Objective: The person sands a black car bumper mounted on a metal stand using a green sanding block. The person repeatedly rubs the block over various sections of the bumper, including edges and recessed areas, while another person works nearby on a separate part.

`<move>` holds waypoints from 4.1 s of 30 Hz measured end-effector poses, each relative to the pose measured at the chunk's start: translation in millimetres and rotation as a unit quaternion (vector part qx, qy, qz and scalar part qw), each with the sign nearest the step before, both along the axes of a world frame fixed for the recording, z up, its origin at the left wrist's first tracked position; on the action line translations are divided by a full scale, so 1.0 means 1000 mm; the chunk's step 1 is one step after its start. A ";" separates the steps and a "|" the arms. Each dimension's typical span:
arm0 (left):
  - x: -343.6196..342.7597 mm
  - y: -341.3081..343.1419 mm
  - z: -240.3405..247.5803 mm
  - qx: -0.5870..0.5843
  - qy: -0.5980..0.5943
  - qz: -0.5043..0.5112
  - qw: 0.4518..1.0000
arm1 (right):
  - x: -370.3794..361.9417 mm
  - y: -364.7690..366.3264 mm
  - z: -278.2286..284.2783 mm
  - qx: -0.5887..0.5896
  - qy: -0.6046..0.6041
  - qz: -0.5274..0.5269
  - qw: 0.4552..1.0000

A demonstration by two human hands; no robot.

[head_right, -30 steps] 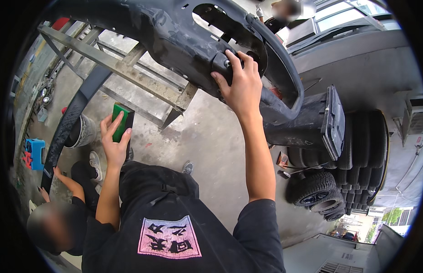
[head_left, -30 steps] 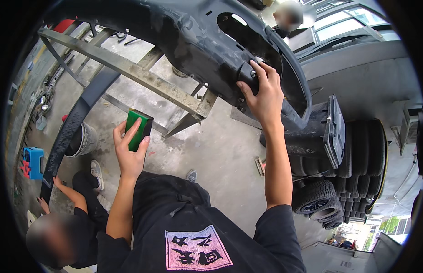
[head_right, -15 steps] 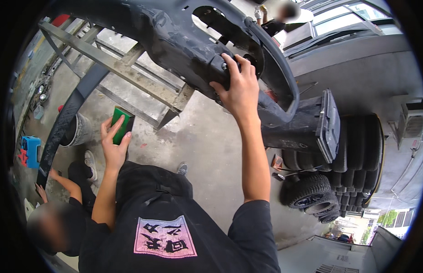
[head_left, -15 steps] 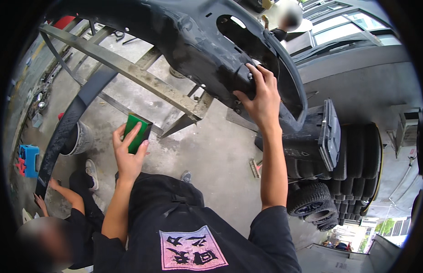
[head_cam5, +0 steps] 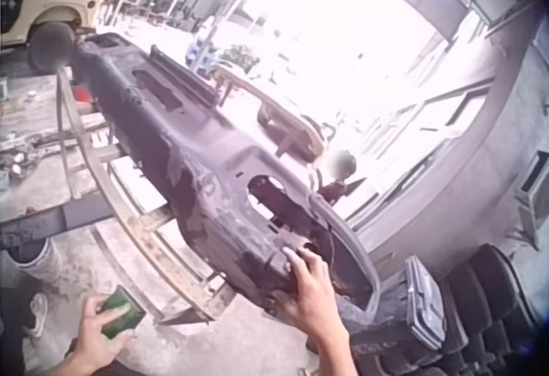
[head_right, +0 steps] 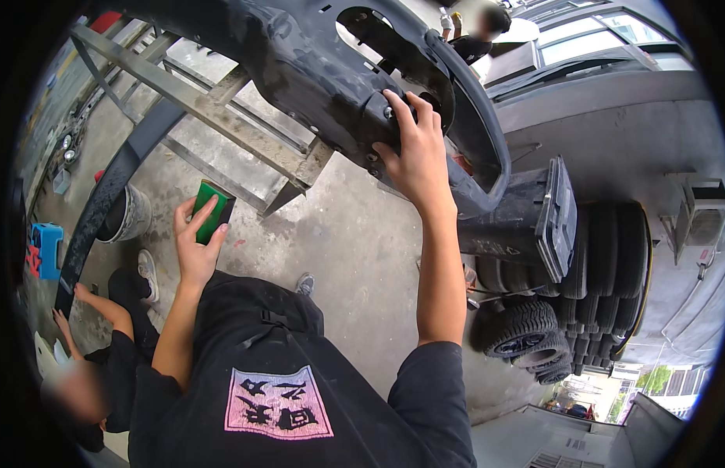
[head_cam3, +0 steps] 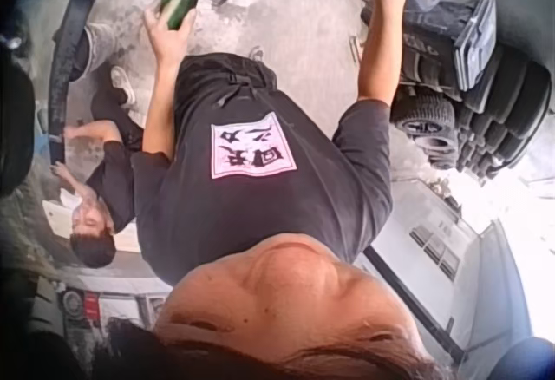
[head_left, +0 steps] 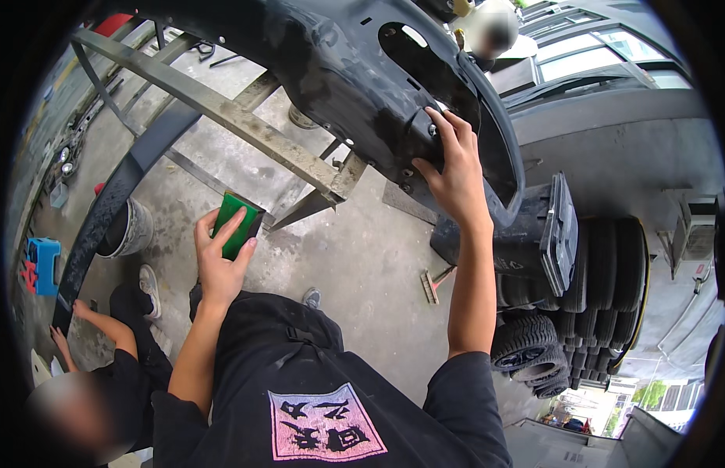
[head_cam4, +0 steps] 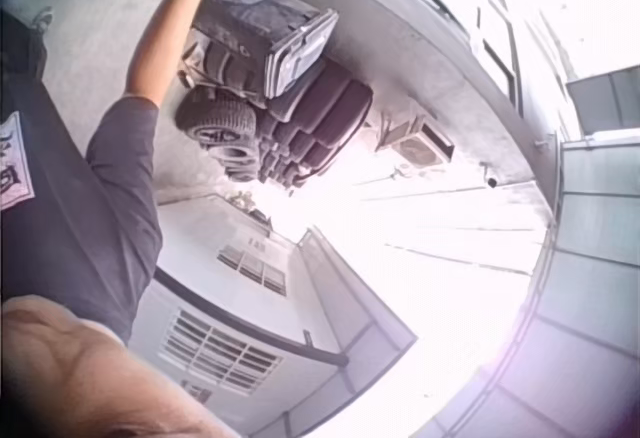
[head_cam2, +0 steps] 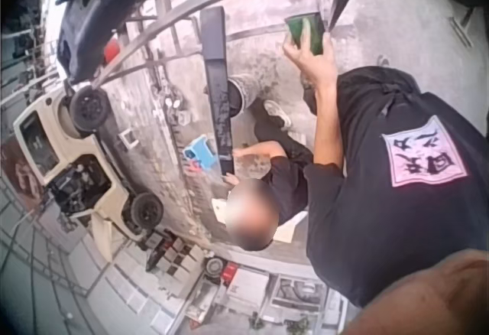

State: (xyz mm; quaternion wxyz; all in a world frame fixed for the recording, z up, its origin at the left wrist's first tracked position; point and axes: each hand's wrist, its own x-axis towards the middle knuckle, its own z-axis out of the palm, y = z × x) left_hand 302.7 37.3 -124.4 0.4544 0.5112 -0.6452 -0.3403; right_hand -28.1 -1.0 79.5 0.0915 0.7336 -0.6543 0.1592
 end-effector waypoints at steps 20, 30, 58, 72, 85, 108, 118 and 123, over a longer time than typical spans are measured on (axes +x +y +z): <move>0.001 -0.012 -0.001 0.040 0.030 -0.007 0.999 | 0.005 -0.001 -0.012 -0.041 0.011 -0.043 0.998; 0.010 -0.041 -0.018 -0.001 0.050 0.132 0.990 | 0.001 0.001 -0.002 -0.010 -0.005 -0.026 1.000; -0.079 0.083 -0.004 0.043 0.130 0.263 0.955 | -0.011 0.003 -0.028 -0.082 0.078 -0.002 0.994; -0.193 0.086 0.072 -0.028 0.181 0.155 0.971 | -0.025 -0.010 0.000 -0.090 0.101 0.105 0.985; -0.301 0.038 0.103 -0.111 0.209 0.161 0.958 | -0.138 0.011 0.005 0.216 -0.141 0.195 0.946; -0.353 0.032 0.097 -0.106 0.143 0.281 0.943 | -0.133 0.005 -0.003 0.158 -0.159 0.298 0.928; -0.344 0.034 0.092 -0.125 0.154 0.246 0.949 | -0.129 0.001 -0.001 0.135 -0.145 0.296 0.934; -0.307 -0.009 0.123 -0.125 0.199 0.300 0.925 | -0.125 0.009 0.003 0.166 -0.165 0.268 0.935</move>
